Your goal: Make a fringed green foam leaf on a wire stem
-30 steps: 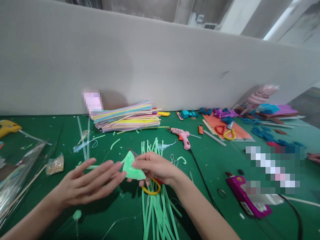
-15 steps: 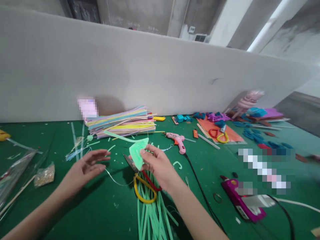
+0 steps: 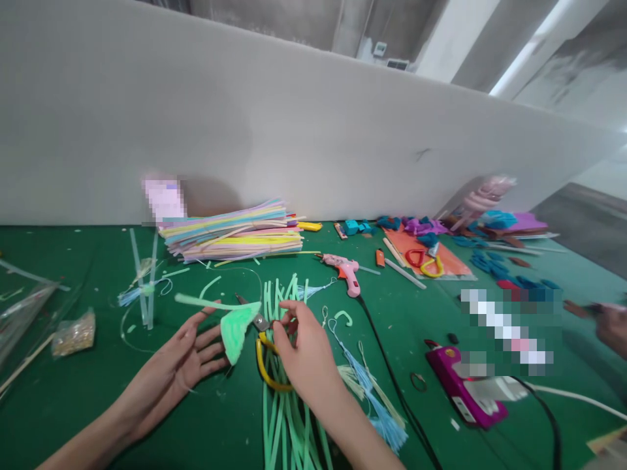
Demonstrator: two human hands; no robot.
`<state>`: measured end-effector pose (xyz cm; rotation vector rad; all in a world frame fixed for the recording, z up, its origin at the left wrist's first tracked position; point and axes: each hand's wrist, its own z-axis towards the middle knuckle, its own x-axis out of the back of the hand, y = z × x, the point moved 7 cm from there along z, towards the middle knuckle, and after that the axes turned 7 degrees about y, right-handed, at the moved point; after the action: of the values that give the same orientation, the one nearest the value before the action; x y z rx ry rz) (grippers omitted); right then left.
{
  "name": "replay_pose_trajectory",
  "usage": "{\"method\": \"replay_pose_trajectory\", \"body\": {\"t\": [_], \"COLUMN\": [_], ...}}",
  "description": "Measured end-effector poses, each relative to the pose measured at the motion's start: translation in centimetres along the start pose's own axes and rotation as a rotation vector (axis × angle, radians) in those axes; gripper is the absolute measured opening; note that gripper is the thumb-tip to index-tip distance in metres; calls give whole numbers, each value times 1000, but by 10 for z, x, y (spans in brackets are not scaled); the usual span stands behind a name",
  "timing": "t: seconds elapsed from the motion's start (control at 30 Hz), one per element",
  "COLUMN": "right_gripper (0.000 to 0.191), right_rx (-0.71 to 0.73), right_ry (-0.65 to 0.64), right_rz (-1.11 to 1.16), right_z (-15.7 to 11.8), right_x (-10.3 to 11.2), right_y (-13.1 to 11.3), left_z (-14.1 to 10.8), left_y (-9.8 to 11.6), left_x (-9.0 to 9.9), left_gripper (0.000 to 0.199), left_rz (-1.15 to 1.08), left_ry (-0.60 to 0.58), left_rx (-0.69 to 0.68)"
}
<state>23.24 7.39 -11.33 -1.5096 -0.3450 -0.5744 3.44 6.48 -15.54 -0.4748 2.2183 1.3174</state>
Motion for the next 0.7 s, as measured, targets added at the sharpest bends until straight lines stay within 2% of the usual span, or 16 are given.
{"method": "replay_pose_trajectory", "body": {"t": [0.07,0.17,0.27,0.33,0.43,0.6,0.7], "right_gripper": [39,49,50,50,49,49,50], "right_rx": [80,203,259,265,224,109,-42], "right_ry": [-26,-86,-104,-124,-89,170,187], "right_rz": [-223,-469,-616,-638,-543,-262,-19], "right_z": [-1,-8,-13,-14,-11,0,3], "right_x": [-1,-13,-25,-29,-21,17,24], "right_y": [4,3,0,1,8,22,27], "left_z": [0,-2,-4,-6,-10,-10,-8], "left_y": [-1,-2,-2,1,5,9,5], "left_x": [3,4,3,4,5,2,5], "left_gripper": [53,55,61,64,67,65,56], "left_rz": [-10,11,48,67,99,134,166], "left_ry": [-3,-14,-10,5,47,49,15], "left_rx": [-26,-44,-49,-67,-109,-221,-330]}}
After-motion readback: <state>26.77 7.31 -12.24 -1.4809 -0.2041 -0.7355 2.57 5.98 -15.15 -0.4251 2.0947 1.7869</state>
